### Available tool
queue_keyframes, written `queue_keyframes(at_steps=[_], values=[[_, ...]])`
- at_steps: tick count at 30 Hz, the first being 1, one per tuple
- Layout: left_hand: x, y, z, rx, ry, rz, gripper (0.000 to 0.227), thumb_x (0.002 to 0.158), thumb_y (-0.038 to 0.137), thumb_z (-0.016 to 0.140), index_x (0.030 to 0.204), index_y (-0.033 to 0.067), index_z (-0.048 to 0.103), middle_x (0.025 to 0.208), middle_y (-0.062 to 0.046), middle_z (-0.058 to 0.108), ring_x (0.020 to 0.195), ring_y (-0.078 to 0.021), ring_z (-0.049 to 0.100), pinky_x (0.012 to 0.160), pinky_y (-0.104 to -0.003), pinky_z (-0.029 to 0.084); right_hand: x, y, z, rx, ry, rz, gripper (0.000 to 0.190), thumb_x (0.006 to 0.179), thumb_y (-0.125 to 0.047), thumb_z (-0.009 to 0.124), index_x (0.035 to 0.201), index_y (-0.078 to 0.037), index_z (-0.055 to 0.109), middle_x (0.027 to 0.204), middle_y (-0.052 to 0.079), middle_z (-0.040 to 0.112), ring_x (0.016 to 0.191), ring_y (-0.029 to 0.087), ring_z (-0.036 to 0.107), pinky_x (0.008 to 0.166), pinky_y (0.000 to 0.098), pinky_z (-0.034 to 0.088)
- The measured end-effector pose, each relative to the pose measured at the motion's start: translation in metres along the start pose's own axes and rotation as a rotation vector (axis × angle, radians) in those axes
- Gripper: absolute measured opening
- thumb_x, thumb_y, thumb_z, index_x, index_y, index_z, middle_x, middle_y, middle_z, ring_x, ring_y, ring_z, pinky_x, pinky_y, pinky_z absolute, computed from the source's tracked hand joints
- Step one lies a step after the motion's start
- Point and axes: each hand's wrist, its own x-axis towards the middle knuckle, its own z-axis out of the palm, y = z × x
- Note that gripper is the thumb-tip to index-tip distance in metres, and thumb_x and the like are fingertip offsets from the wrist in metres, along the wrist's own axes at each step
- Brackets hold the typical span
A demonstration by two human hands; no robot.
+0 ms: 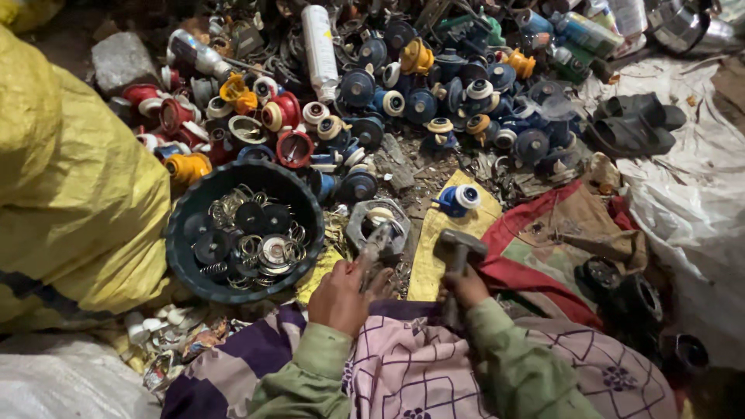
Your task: The person sits on the floor and uses a hammer and a metal jig to strike and separate components of small meter-like devices. They repeatedly pick up a device, place it in the jig, strike it, and then disassemble the parts by hand.
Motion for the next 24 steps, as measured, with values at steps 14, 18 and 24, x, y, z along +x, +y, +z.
queue_keyframes(at_steps=[14,18,24], values=[[-0.007,0.024,-0.023,-0.093,0.175,0.157,0.073,0.068,0.014,0.084,0.138,0.0209,0.063,0.113,-0.012,0.067,0.097,-0.0364,0.067,0.078,-0.046,0.056,0.011,0.03,0.004,-0.338,0.038,-0.123,0.051,0.078,-0.01,0.076,0.119,-0.007,0.046,0.08,0.018,0.063,0.06,0.03,0.064,0.055,0.0468,0.056],[-0.003,0.021,-0.029,-0.041,-0.201,-0.086,0.07,0.071,0.018,0.086,0.136,0.0288,0.064,0.111,-0.009,0.068,0.095,-0.0336,0.068,0.081,-0.045,0.056,0.009,0.021,0.009,-1.166,0.157,-0.233,0.075,0.073,-0.03,0.091,0.124,0.0,0.045,0.096,0.026,0.07,0.085,0.038,0.071,0.075,0.0465,0.059],[-0.011,0.018,-0.027,-0.101,-0.119,0.058,0.07,0.065,0.013,0.087,0.132,0.0239,0.066,0.107,-0.01,0.069,0.092,-0.0367,0.068,0.077,-0.046,0.055,-0.042,-0.017,0.037,-1.234,0.326,-0.6,0.033,0.098,-0.043,0.073,0.113,-0.014,0.067,0.101,0.017,0.072,0.09,0.036,0.071,0.08,0.0464,0.058]])
